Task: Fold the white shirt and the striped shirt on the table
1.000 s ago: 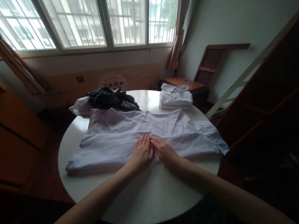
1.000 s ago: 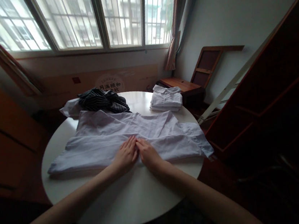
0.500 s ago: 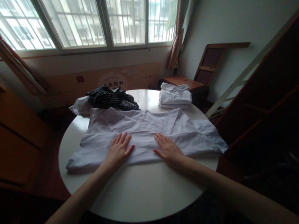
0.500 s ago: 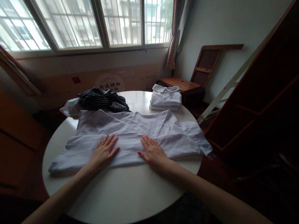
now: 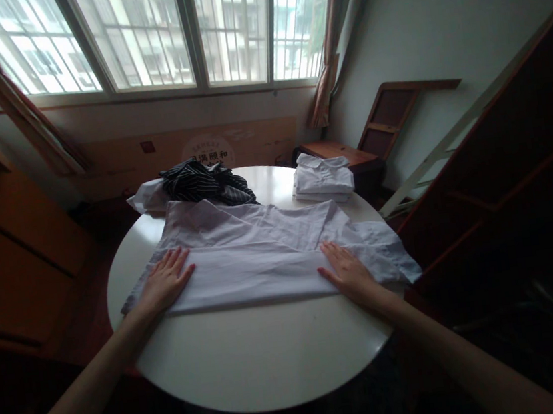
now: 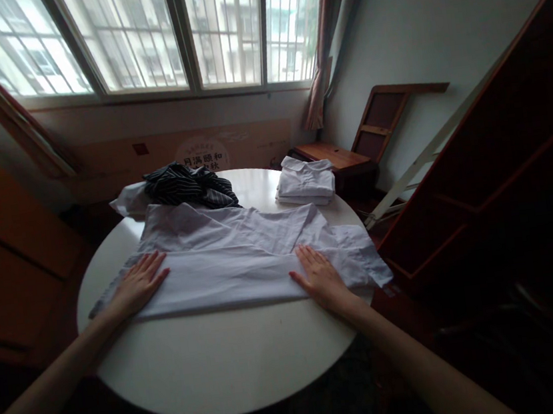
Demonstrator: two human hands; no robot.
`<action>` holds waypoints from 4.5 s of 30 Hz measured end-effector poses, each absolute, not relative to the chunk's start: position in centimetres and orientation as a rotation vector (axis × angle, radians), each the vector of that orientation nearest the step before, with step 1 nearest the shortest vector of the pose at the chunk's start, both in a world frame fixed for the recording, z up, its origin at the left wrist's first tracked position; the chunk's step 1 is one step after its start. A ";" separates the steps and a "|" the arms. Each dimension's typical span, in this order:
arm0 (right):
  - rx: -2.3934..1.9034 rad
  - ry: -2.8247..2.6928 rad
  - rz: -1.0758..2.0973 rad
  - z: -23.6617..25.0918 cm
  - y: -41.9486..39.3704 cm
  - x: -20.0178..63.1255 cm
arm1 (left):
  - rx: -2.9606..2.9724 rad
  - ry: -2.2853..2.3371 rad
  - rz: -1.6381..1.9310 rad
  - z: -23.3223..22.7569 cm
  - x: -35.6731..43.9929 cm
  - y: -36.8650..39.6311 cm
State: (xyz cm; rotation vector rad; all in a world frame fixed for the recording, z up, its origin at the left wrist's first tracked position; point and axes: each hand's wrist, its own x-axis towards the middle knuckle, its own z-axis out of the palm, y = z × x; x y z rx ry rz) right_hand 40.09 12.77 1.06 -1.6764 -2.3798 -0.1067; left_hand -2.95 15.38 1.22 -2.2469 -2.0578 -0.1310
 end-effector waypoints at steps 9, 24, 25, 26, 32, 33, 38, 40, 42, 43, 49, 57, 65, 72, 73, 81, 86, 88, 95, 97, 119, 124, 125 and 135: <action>-1.778 -2.329 -0.234 0.6 12.7 43.4 | -2.154 -2.116 -0.103 1.1 -6.0 15.9; -1.926 -2.246 -0.221 0.2 12.7 45.6 | -2.164 -2.122 -0.107 1.4 -5.8 15.7; -1.916 -2.247 -0.221 0.2 12.7 45.7 | -2.163 -2.117 -0.115 1.3 -5.8 15.7; -1.903 -2.248 -0.223 0.1 12.7 45.8 | -2.160 -2.114 -0.123 1.3 -5.8 15.7; -1.872 -2.253 -0.229 0.2 12.7 46.1 | -2.142 -2.128 -0.092 1.2 -5.8 15.6; -1.876 -2.256 -0.227 0.3 12.7 46.1 | -2.142 -2.133 -0.080 1.2 -5.8 15.5; -1.878 -2.284 -0.215 0.5 12.6 46.3 | -2.097 -2.179 -0.049 1.2 -5.5 14.4; -1.865 -2.292 -0.212 0.5 12.6 46.5 | -2.079 -2.197 -0.047 1.2 -5.3 13.9; -1.847 -2.290 -0.218 0.4 12.5 46.6 | -2.076 -2.209 -0.054 1.3 -5.2 13.6; -1.836 -2.288 -0.223 0.4 12.5 46.6 | -2.075 -2.218 -0.058 1.4 -5.2 13.5; -1.799 -2.282 -0.240 0.4 12.6 46.6 | -1.992 -2.269 -0.094 1.9 -3.9 13.9; -1.793 -2.271 -0.262 0.1 12.8 46.7 | -2.384 -1.883 -0.289 4.4 5.6 16.2; -1.776 -2.279 -0.178 0.8 13.1 46.9 | -2.746 -1.617 -0.359 2.6 10.4 17.2; -1.646 -2.061 -0.005 5.7 18.8 43.3 | -2.740 -1.618 -0.404 2.2 10.1 17.1; -1.603 -2.089 0.013 6.3 20.0 42.0 | -2.740 -1.620 -0.404 2.4 10.2 17.0; -1.703 -2.238 0.292 6.3 29.5 32.3 | -2.751 -1.677 -0.418 2.6 10.3 16.9; -1.786 -2.241 0.518 6.5 32.3 31.5 | -2.746 -1.688 -0.416 2.7 10.3 16.9; -1.801 -2.260 0.601 6.7 32.3 31.5 | -2.750 -1.683 -0.426 2.7 10.4 16.9; -1.711 -2.264 0.282 7.6 30.1 30.8 | -2.721 -1.659 -0.566 2.2 10.3 17.0; -1.585 -2.284 0.031 7.9 28.5 30.6 | -2.668 -1.647 -0.685 2.1 10.3 17.0; -1.448 -2.531 -0.405 6.0 16.4 38.0 | -2.323 -1.534 -0.471 4.0 -0.4 17.9; -1.508 -2.537 -0.461 6.5 16.4 39.6 | -2.211 -1.653 -0.464 4.2 -2.0 18.5; -1.509 -2.535 -0.464 6.6 16.5 39.8 | -2.191 -1.671 -0.460 4.4 -2.5 18.7; -1.422 -2.343 -0.418 10.3 16.1 41.0 | -2.094 -1.706 -0.507 8.5 -5.6 17.1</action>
